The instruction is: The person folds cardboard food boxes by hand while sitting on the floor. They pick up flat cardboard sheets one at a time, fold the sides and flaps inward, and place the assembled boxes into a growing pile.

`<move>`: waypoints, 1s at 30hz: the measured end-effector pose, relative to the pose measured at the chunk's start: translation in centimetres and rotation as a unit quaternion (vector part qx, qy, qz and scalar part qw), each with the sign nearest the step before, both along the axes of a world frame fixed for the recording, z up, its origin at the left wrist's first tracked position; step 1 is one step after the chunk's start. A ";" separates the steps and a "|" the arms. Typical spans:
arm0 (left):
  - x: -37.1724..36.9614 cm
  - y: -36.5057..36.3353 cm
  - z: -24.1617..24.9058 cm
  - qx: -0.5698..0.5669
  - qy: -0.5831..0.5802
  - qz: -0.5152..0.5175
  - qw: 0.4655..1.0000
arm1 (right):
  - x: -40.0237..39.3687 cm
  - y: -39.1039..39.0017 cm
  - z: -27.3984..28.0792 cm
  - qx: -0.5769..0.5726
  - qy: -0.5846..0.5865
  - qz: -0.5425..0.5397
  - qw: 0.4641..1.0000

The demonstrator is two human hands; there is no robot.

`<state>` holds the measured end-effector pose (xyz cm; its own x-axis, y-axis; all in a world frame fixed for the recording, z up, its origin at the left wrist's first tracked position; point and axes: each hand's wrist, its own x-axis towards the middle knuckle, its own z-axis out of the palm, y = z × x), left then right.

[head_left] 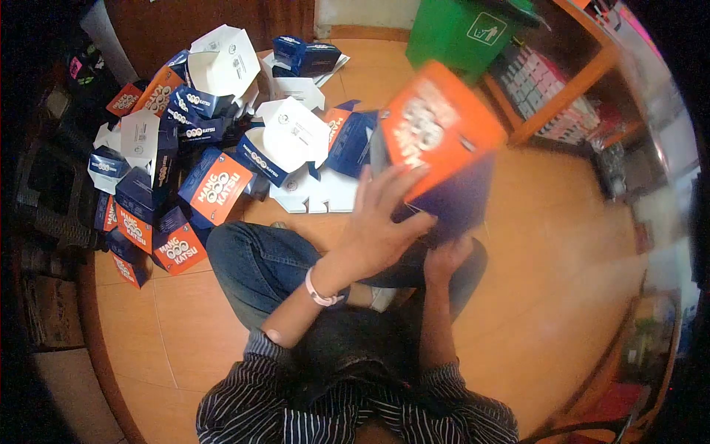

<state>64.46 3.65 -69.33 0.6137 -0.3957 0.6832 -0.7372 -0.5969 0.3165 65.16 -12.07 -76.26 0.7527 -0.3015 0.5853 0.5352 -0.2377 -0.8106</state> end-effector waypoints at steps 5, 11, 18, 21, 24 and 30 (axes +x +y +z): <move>0.7 1.5 -1.7 -0.273 0.076 -0.207 0.936 | 0.4 -1.0 1.9 0.253 0.068 0.007 0.965; 2.1 5.2 -5.7 -0.413 0.096 0.087 0.902 | 0.7 -3.2 -1.6 0.531 0.087 0.226 0.812; -1.0 6.9 -1.8 0.001 0.025 0.044 0.999 | -0.3 -0.7 1.9 0.002 0.011 -0.156 0.988; -2.4 6.5 -3.2 0.058 0.060 -0.026 0.996 | -1.1 0.1 3.0 -0.393 0.075 0.048 0.915; -3.0 6.7 -5.8 -0.010 0.154 -0.044 0.987 | -0.9 -0.4 -1.0 -0.169 0.283 0.277 0.903; -1.7 5.7 -11.0 -0.273 0.491 -0.050 0.826 | -1.4 -1.0 -3.7 0.114 0.208 0.348 0.907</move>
<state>62.74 9.39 -80.30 0.9608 -0.2756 -0.0318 -0.0013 -0.1191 0.9929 63.77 -13.08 -79.97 0.9486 0.2533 0.1897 0.1285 0.2394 -0.9624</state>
